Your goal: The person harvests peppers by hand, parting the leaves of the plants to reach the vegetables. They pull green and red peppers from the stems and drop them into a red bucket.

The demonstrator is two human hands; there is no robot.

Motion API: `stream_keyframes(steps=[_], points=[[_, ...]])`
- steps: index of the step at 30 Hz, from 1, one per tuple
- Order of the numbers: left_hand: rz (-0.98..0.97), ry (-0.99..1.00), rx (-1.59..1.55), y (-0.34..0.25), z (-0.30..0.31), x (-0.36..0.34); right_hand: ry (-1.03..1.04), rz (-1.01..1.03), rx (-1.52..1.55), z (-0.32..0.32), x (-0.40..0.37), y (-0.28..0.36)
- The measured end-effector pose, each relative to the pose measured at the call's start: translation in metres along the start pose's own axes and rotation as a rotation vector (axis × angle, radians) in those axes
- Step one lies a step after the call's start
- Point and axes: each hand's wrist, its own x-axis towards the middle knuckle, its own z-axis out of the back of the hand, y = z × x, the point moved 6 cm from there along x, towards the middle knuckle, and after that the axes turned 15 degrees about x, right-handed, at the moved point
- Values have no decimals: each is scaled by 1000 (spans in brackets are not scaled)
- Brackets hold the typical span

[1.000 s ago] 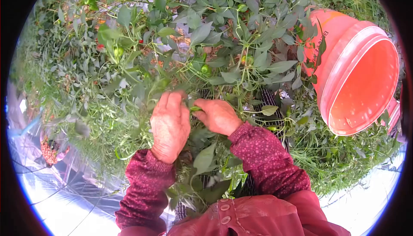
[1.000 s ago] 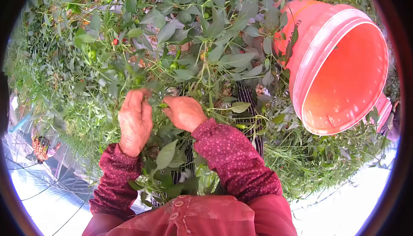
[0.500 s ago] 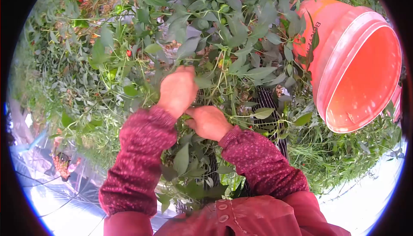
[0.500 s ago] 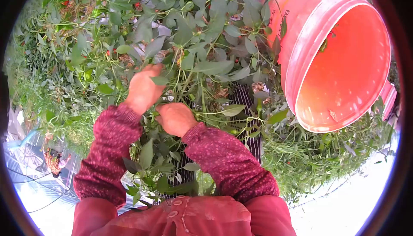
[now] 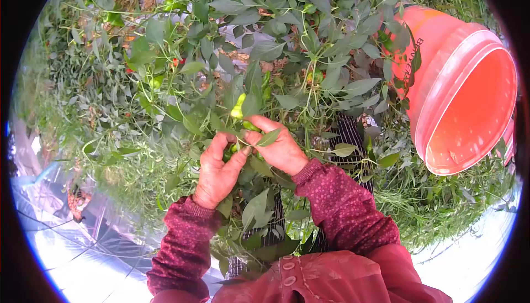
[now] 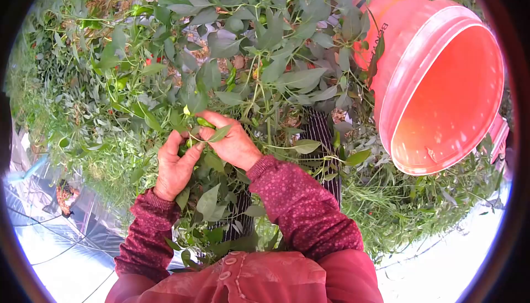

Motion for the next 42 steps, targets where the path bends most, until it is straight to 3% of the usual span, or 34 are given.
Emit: stream_keyframes(steps=[4,7,10,13,17,19,23,25,26,29,30,32,34,35,37,38,40,41,42], points=[[-70,2,91,-10,7,-12,102,131,-61,-3,6,0],[-81,-55,30,-2,9,-18,51,137,51,0,4,-1],[140,-240,-340,22,20,-15,49,87,-45,-5,1,-11],[261,-110,-541,18,7,-18,1,99,-160,-5,4,-17],[263,-85,-551,14,-2,-21,-43,120,85,-3,8,-18],[215,-81,-535,16,-5,-24,-43,-128,324,-6,10,-29],[104,-98,-331,9,-9,-34,-49,-293,308,-13,5,-45],[48,-4,-123,-5,-2,-37,-69,-26,-216,-10,3,-31],[65,42,-197,-3,-1,-39,-72,-30,-213,-9,2,-33],[-39,183,-82,-26,16,-41,-48,283,-788,-16,4,-25],[93,156,-176,-16,25,-39,-88,306,-751,-16,3,-27],[178,2,-399,-9,54,-18,-103,306,-795,-16,4,-30],[30,-189,-219,-24,82,12,-120,302,-839,-16,2,-33],[28,-187,-216,-25,85,27,-112,332,-810,-15,1,-33],[-133,-97,245,-34,84,52,-108,358,-777,-17,-1,-32],[-133,-93,245,-30,82,65,-102,385,-851,-19,-2,-29],[-166,347,500,-11,43,85,-104,416,-929,-19,-1,-28],[-171,351,500,-7,37,89,-88,466,-904,-19,-1,-28],[-50,549,353,3,22,86,-72,514,-878,-20,-3,-28]])
